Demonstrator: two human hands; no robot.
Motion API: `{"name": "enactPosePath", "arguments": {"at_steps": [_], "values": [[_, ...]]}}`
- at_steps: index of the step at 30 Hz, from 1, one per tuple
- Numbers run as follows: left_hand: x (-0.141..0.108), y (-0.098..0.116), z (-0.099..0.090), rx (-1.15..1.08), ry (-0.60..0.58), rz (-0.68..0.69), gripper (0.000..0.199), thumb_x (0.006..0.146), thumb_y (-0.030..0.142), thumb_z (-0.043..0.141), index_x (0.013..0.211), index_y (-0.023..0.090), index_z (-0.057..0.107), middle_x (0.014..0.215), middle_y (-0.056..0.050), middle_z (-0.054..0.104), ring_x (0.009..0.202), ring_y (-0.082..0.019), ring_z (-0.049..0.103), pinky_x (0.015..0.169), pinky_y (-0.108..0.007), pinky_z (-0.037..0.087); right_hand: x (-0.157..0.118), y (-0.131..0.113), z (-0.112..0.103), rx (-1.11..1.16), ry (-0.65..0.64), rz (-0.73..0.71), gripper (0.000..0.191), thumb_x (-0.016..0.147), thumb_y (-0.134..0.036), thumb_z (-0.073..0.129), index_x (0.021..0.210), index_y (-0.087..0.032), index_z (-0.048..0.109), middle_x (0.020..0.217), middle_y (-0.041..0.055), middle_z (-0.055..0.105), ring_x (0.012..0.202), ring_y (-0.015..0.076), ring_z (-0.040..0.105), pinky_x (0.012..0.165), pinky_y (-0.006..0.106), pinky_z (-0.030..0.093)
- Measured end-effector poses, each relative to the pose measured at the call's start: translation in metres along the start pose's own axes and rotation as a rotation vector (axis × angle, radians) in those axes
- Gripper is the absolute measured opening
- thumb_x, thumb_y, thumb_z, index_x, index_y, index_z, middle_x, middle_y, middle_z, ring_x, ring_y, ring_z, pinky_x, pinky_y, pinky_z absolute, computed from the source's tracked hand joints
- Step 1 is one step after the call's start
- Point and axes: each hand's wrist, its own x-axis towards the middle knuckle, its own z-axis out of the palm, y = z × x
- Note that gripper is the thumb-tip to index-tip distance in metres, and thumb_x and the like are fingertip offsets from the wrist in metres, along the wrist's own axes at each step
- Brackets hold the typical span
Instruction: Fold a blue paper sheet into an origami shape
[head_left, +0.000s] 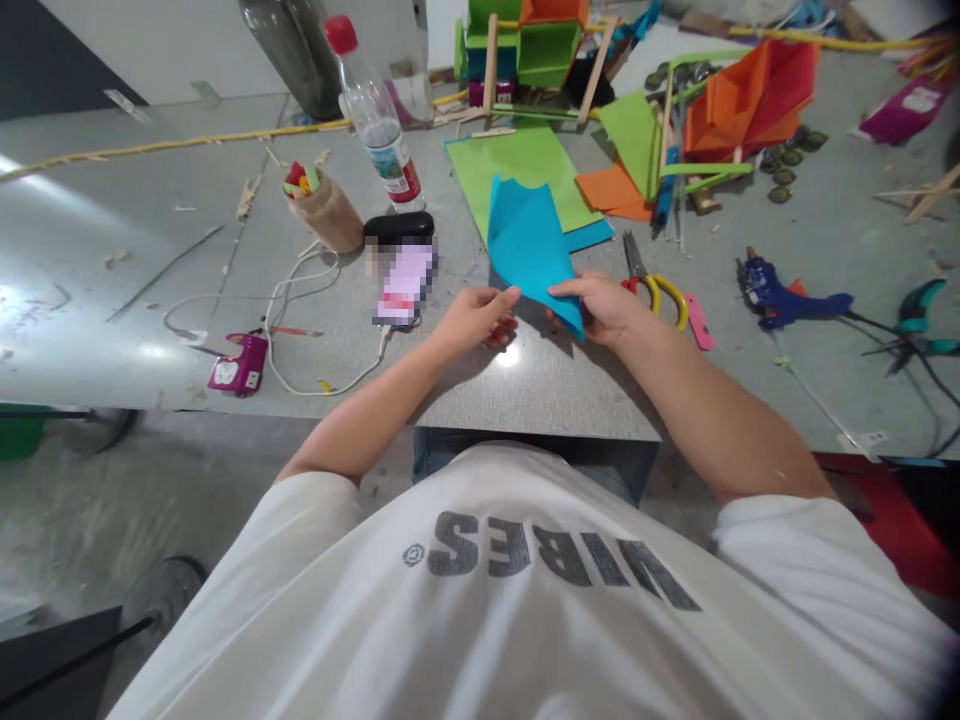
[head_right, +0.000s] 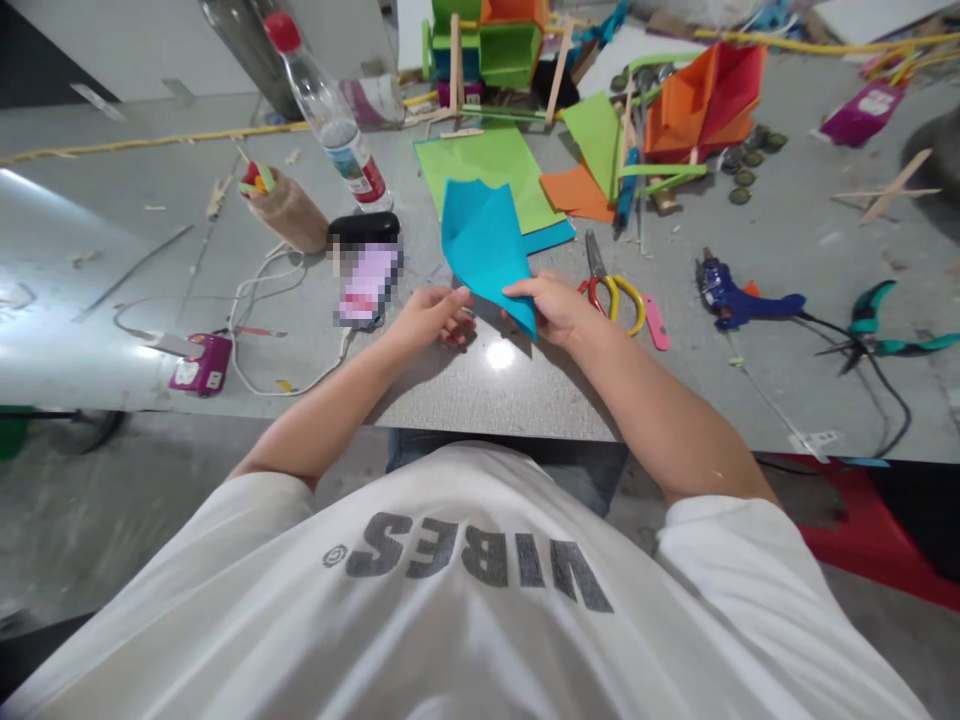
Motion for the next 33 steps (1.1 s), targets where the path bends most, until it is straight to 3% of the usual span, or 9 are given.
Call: {"name": "enactPosePath", "arguments": {"at_steps": [4,7,10,12,14,17,19,27,33], "values": [[0.008,-0.011,0.018,-0.216,0.088,0.018,0.07,0.092,0.087,0.105,0.11,0.027,0.076,0.098,-0.006,0.085,0.068,-0.017,0.073,0.063,-0.035,0.06,-0.021,-0.003,0.021,0.005,-0.124,0.084,0.045,0.063,-0.037,0.117,0.095,-0.031,0.085,0.101,0.01,0.094,0.114,0.0443,0.092,0.118,0.07,0.08],[0.007,-0.013,0.016,-0.245,0.089,0.082,0.081,0.084,0.088,0.11,0.127,0.028,0.075,0.101,-0.004,0.083,0.074,-0.019,0.076,0.068,-0.035,0.062,-0.034,-0.001,0.031,-0.006,-0.161,0.075,0.048,0.062,-0.036,0.119,0.1,-0.032,0.09,0.111,0.0102,0.097,0.125,0.0475,0.092,0.128,0.076,0.075],[0.003,-0.016,0.016,-0.266,0.032,0.224,0.116,0.062,0.09,0.119,0.15,0.031,0.071,0.125,-0.01,0.086,0.106,-0.032,0.087,0.088,-0.043,0.07,-0.042,0.0,0.037,0.026,-0.168,0.017,0.05,0.064,-0.035,0.117,0.109,-0.033,0.094,0.121,0.0078,0.099,0.132,0.0457,0.092,0.133,0.072,0.073],[0.002,-0.019,0.018,-0.269,0.031,0.301,0.127,0.053,0.083,0.124,0.156,0.033,0.069,0.141,-0.013,0.084,0.133,-0.041,0.086,0.107,-0.049,0.071,-0.044,0.001,0.04,0.019,-0.16,-0.03,0.05,0.065,-0.036,0.116,0.111,-0.033,0.095,0.125,0.0068,0.099,0.136,0.046,0.091,0.135,0.07,0.072],[0.004,-0.022,0.018,-0.24,0.092,0.315,0.106,0.063,0.074,0.122,0.147,0.031,0.074,0.138,-0.013,0.085,0.14,-0.042,0.084,0.116,-0.053,0.069,-0.045,0.002,0.041,-0.015,-0.141,-0.05,0.05,0.062,-0.033,0.116,0.107,-0.033,0.094,0.123,0.0065,0.099,0.135,0.0476,0.09,0.134,0.073,0.072],[0.01,-0.025,0.013,-0.196,0.252,0.291,0.052,0.087,0.064,0.102,0.114,0.027,0.079,0.115,-0.01,0.085,0.123,-0.038,0.083,0.11,-0.053,0.07,-0.046,0.004,0.041,-0.092,-0.143,-0.027,0.052,0.059,-0.027,0.116,0.105,-0.033,0.094,0.12,0.0086,0.098,0.13,0.05,0.09,0.131,0.078,0.073],[0.013,-0.025,0.009,-0.199,0.308,0.297,0.039,0.09,0.058,0.097,0.1,0.026,0.076,0.105,-0.008,0.084,0.112,-0.035,0.082,0.104,-0.052,0.071,-0.047,0.004,0.041,-0.127,-0.158,-0.019,0.054,0.062,-0.029,0.118,0.11,-0.032,0.095,0.124,0.0111,0.098,0.13,0.051,0.09,0.129,0.08,0.073],[-0.001,-0.019,0.007,-0.235,0.027,0.235,0.048,0.079,0.06,0.111,0.101,0.023,0.088,0.106,-0.007,0.091,0.099,-0.03,0.085,0.093,-0.046,0.073,-0.036,-0.006,0.034,0.096,0.097,-0.204,0.055,0.069,-0.056,0.115,0.112,-0.036,0.087,0.135,0.0067,0.098,0.145,0.049,0.088,0.126,0.07,0.077],[-0.002,-0.015,0.009,-0.257,0.172,0.174,0.053,0.081,0.069,0.109,0.101,0.025,0.085,0.104,-0.008,0.093,0.103,-0.033,0.087,0.088,-0.043,0.074,-0.032,-0.007,0.031,0.077,0.149,-0.211,0.06,0.068,-0.057,0.113,0.114,-0.034,0.084,0.136,0.0117,0.097,0.142,0.0475,0.089,0.121,0.068,0.077]]}}
